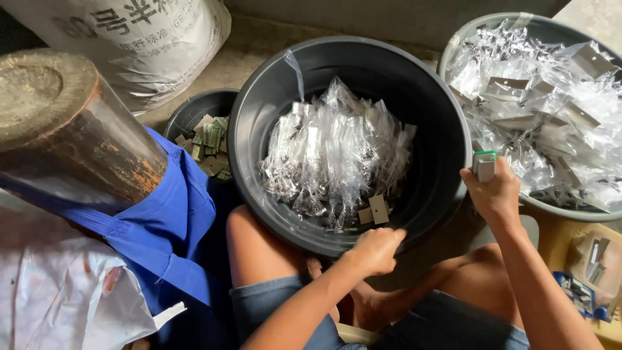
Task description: Manually packaging small items by folding plastic bags over cardboard headers and stapling them.
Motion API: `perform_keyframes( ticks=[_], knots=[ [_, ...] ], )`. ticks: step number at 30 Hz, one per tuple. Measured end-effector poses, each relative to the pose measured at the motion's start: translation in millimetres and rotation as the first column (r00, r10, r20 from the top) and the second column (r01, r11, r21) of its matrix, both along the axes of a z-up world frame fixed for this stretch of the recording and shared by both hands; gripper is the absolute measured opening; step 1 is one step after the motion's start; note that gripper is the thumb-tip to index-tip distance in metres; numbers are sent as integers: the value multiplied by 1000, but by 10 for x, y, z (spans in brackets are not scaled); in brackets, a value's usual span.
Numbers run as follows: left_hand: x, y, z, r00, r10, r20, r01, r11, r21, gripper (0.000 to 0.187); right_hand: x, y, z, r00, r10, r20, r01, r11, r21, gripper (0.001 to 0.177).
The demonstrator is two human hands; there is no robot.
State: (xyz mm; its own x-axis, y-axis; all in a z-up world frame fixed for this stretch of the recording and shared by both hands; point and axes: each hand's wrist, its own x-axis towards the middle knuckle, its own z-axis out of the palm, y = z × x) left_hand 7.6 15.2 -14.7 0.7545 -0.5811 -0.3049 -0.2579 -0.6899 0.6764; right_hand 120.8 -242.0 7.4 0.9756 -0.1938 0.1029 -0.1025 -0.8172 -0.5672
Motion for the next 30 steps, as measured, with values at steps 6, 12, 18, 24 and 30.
perform_keyframes(
  ticks=[6,12,18,24,30],
  knots=[
    [74,270,122,999,-54,0,54,991,124,57,119,-100,-299,998,25,-64,-37,982,-186,56],
    [-85,200,-60,999,-28,24,26,996,82,61,169,-193,-412,996,90,-24,-93,961,-261,55],
    [-625,-56,-291,995,-84,58,79,993,83,54,32,-353,-379,958,-43,-283,-55,943,-329,52],
    [-957,251,-146,990,-127,65,124,991,42,57,50,-298,-184,918,-147,-369,-24,907,-420,53],
    [-540,546,206,964,-105,-244,54,977,-208,51,-11,24,-297,965,-10,-263,-102,907,-409,45]
  ],
)
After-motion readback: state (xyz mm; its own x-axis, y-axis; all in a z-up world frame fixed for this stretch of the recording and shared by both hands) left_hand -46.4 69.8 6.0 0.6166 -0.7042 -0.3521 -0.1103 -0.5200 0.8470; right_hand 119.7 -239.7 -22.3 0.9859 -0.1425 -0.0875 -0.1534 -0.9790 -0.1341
